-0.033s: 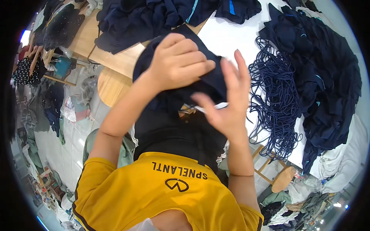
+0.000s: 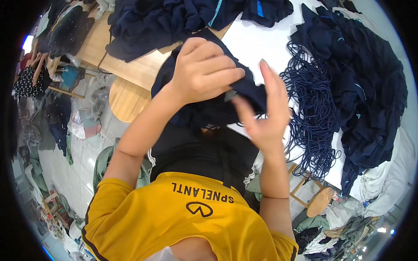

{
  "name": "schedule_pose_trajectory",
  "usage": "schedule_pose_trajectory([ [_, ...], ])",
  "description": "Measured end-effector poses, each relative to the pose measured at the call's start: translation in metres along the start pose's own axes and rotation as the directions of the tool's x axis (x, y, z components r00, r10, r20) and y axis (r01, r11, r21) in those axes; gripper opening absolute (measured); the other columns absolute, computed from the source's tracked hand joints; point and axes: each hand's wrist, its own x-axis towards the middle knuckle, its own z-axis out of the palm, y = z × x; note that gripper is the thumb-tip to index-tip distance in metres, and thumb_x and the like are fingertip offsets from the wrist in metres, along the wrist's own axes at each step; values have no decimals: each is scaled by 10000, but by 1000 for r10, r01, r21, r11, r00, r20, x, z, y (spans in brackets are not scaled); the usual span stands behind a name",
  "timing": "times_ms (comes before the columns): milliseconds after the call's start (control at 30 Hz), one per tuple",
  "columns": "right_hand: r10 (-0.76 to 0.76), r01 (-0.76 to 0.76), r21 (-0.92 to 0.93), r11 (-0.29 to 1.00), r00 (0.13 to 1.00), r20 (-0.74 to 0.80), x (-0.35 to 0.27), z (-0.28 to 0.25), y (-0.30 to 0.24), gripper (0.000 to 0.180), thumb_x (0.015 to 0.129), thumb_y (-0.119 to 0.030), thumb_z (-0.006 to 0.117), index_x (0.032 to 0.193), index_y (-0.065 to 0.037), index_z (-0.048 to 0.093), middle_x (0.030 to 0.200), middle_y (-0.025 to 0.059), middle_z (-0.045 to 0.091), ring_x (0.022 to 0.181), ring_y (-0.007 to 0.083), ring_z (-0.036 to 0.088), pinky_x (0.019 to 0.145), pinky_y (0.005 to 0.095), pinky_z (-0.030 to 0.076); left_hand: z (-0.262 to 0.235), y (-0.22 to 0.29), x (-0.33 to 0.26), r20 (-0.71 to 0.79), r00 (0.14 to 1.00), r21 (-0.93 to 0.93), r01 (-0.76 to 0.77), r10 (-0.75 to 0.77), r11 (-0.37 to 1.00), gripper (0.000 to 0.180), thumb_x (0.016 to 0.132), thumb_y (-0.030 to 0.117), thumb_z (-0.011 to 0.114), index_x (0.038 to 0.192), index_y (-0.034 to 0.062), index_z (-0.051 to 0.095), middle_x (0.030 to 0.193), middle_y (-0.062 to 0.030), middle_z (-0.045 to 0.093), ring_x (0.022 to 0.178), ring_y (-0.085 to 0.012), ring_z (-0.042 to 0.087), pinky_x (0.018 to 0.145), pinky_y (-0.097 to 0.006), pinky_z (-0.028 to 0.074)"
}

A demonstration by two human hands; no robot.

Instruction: Threading blue drawstrings through the waistbands of dark blue trousers using a long metal needle tool.

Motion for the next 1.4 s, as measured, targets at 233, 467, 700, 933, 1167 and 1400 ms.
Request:
schedule_pose_trajectory([
  [233,386,-390,45,920,919,82,3,-59,17,75,851,-43,677,866,10,628,703,-39,551,660,34,470,600,170,371,12,14,-80,330,747,-336,665,-578,668,221,687,215,778,790,55,666,741,-32,613,681,-247,556,588,-310,419],
  [467,475,-498,-4,867,825,307,13,-60,31,148,890,-104,587,830,27,552,617,-12,444,607,50,373,526,230,296,-45,14,-66,905,301,-364,914,-301,-178,213,827,175,720,921,-14,700,792,-43,686,731,-75,597,701,-216,471],
  [700,183,-264,22,964,725,664,18,-38,13,316,868,-185,630,1135,-63,513,821,150,644,737,289,660,676,320,490,-45,25,-55,827,451,-352,881,-336,316,194,746,87,721,909,-14,689,810,-125,697,714,-178,670,664,-248,495],
  [933,145,-310,300,902,872,467,-12,15,-5,943,648,112,445,1486,-4,27,1513,270,187,1426,344,198,1121,341,222,-42,19,-56,363,795,-274,589,-486,760,186,686,112,719,860,78,662,745,-76,660,683,-254,638,592,-328,468],
  [1167,529,-576,-238,782,412,742,-120,16,29,868,745,60,491,1511,-108,120,1386,334,377,1210,435,485,1003,389,400,-120,-89,-42,228,941,324,169,-250,931,219,631,246,804,778,139,681,693,18,649,651,-181,610,664,-318,420],
  [1400,7,-5,-8,1000,990,143,-21,0,-9,833,717,-85,777,1403,29,317,1416,280,379,1297,383,422,1049,395,349,-32,-2,-12,101,993,18,52,-54,998,226,568,299,721,772,224,660,828,98,610,844,-143,510,822,-343,334],
])
